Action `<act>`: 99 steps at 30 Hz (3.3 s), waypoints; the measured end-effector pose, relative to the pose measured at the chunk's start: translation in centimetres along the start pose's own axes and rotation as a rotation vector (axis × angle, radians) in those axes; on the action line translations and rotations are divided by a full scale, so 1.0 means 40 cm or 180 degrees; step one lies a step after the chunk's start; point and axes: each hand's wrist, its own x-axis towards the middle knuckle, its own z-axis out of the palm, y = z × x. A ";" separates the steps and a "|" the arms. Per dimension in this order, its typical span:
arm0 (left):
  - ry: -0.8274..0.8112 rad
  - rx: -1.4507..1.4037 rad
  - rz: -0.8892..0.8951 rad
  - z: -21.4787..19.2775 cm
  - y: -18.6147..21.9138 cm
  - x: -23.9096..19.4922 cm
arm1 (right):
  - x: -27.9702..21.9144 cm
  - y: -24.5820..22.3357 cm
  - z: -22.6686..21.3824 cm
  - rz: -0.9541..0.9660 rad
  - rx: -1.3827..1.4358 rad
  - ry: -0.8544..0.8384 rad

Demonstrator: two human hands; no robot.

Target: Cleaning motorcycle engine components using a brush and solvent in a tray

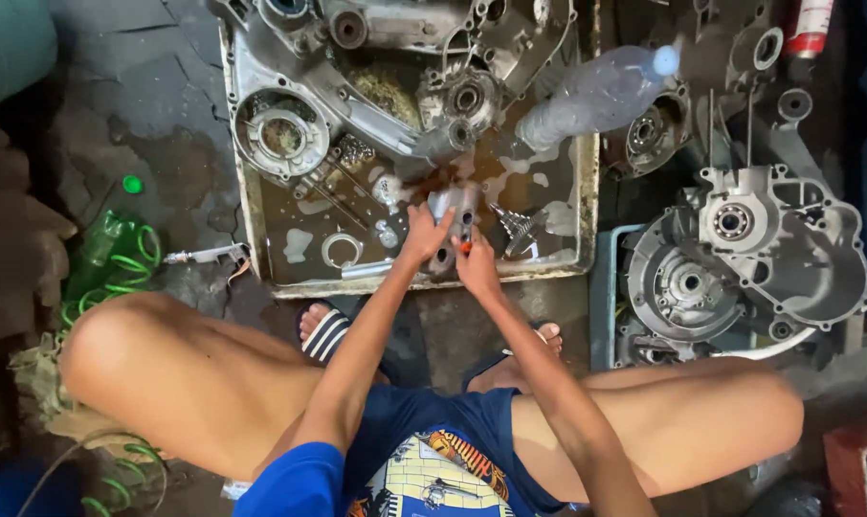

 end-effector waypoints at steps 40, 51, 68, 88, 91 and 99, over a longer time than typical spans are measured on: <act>0.1116 0.1481 -0.0437 0.007 -0.139 -0.173 | -0.056 0.117 0.035 -0.0186 0.0719 0.0826; 0.1302 0.1359 -0.0101 0.010 -0.225 -0.135 | -0.105 -0.079 -0.001 -0.1809 0.0975 0.0617; 0.1136 0.1069 -0.0246 -0.024 -0.126 -0.161 | -0.007 -0.048 0.012 -0.1833 0.0262 0.0652; 0.1079 0.1587 -0.0681 0.040 -0.117 -0.086 | 0.131 -0.022 0.025 -0.1995 0.0569 0.0170; 0.1069 0.1761 -0.0826 0.035 -0.102 -0.074 | 0.146 -0.006 -0.006 -0.1930 0.0804 0.0540; 0.1031 0.1590 -0.0934 0.031 -0.061 -0.094 | 0.092 -0.003 -0.038 -0.2162 0.0748 0.0691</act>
